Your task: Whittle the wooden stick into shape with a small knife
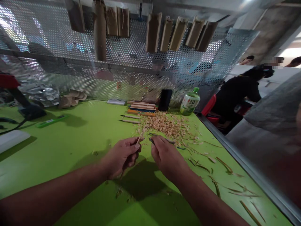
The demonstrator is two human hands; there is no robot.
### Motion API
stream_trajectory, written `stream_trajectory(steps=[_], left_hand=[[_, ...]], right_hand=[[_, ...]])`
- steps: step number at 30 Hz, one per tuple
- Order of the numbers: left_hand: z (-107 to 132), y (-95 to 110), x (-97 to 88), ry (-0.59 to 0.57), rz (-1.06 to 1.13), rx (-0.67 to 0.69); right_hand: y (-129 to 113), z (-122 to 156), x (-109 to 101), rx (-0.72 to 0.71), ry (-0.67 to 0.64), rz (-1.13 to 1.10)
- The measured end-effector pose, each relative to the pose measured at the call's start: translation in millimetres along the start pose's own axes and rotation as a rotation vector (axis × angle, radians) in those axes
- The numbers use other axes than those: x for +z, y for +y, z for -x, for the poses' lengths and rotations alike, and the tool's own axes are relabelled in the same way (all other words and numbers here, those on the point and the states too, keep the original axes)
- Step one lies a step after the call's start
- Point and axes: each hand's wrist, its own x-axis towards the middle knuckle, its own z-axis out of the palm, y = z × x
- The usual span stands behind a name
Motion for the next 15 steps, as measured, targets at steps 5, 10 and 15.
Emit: stream_trajectory(steps=[5,10,15], left_hand=[[4.0,4.6,5.6,0.076,-0.151,-0.031],[5.0,6.6,5.9,0.048,-0.096,-0.04],[7.1,9.2,7.8,-0.003,-0.049,-0.047]], right_hand=[[2.7,-0.9,-1.9,0.003,-0.001,-0.014],[0.9,0.4,-1.7,0.084,0.042,0.0],[0.8,1.6,2.0,0.108,0.017,-0.014]])
